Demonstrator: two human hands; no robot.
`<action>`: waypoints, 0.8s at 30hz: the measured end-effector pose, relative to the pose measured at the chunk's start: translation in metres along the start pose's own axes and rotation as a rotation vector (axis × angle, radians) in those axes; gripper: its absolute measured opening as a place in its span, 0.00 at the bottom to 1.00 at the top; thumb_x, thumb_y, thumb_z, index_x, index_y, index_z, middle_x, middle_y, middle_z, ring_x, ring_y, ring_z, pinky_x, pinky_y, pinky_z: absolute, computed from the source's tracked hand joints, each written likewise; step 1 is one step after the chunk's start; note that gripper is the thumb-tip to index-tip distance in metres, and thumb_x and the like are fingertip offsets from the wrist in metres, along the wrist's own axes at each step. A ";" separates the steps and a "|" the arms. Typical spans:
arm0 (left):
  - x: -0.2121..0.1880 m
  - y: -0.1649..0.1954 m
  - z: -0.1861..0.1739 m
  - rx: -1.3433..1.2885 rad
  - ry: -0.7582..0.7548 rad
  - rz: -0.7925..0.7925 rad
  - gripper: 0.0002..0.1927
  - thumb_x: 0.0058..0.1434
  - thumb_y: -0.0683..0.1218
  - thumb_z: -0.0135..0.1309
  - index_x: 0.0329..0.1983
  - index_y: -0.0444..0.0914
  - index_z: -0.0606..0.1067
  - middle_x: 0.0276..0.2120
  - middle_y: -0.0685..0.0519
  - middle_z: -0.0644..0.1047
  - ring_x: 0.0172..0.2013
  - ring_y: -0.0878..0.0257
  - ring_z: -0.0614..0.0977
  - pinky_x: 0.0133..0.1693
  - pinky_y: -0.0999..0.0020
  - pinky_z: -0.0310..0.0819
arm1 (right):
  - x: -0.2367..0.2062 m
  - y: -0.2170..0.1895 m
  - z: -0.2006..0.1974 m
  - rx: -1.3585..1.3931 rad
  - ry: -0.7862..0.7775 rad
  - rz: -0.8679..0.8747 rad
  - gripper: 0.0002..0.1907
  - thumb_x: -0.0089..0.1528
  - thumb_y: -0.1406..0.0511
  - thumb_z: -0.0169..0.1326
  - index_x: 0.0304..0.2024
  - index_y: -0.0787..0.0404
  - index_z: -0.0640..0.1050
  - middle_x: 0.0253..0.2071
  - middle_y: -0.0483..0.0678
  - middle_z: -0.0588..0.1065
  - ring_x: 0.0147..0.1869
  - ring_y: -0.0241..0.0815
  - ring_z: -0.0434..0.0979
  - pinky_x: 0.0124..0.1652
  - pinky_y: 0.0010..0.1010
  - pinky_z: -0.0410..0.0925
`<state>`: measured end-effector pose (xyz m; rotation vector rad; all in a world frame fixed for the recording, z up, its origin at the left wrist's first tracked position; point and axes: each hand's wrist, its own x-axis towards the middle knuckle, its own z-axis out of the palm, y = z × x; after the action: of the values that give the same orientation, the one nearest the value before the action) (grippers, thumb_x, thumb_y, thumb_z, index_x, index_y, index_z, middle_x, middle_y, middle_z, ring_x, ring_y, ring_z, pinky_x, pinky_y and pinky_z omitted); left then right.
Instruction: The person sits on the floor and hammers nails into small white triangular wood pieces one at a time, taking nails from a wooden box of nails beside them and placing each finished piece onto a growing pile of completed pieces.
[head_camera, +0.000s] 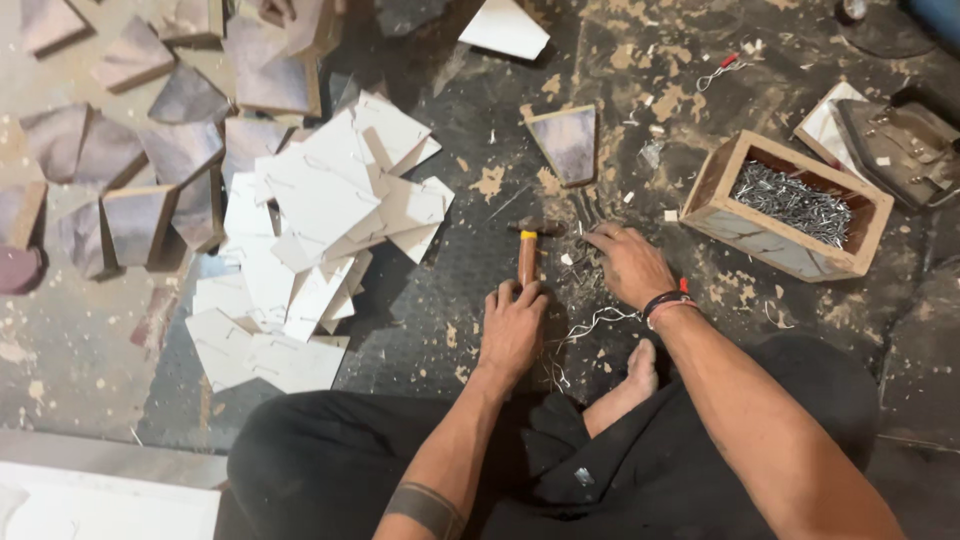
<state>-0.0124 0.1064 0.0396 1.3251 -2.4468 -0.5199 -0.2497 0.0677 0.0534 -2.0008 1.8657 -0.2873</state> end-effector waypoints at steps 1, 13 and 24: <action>0.000 0.000 0.001 -0.016 0.003 -0.002 0.17 0.56 0.39 0.55 0.49 0.38 0.77 0.56 0.53 0.74 0.58 0.46 0.70 0.58 0.48 0.62 | 0.001 -0.001 -0.001 0.019 -0.016 0.020 0.25 0.59 0.72 0.50 0.60 0.56 0.75 0.63 0.49 0.72 0.64 0.54 0.70 0.59 0.45 0.66; 0.001 0.001 0.002 -0.017 0.022 -0.011 0.18 0.54 0.38 0.54 0.49 0.37 0.77 0.54 0.52 0.74 0.57 0.46 0.71 0.57 0.47 0.63 | -0.002 -0.012 0.002 -0.052 -0.040 -0.153 0.24 0.58 0.72 0.51 0.57 0.56 0.77 0.64 0.48 0.73 0.66 0.52 0.71 0.62 0.44 0.65; 0.003 0.000 0.004 -0.028 0.016 -0.019 0.16 0.54 0.38 0.54 0.46 0.37 0.78 0.54 0.52 0.75 0.55 0.47 0.71 0.57 0.48 0.64 | -0.011 -0.037 0.015 0.020 0.108 -0.157 0.16 0.58 0.66 0.61 0.49 0.62 0.78 0.49 0.55 0.76 0.54 0.59 0.76 0.51 0.46 0.70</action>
<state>-0.0153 0.1046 0.0365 1.3379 -2.4077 -0.5437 -0.2110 0.0817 0.0563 -2.1609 1.7628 -0.4646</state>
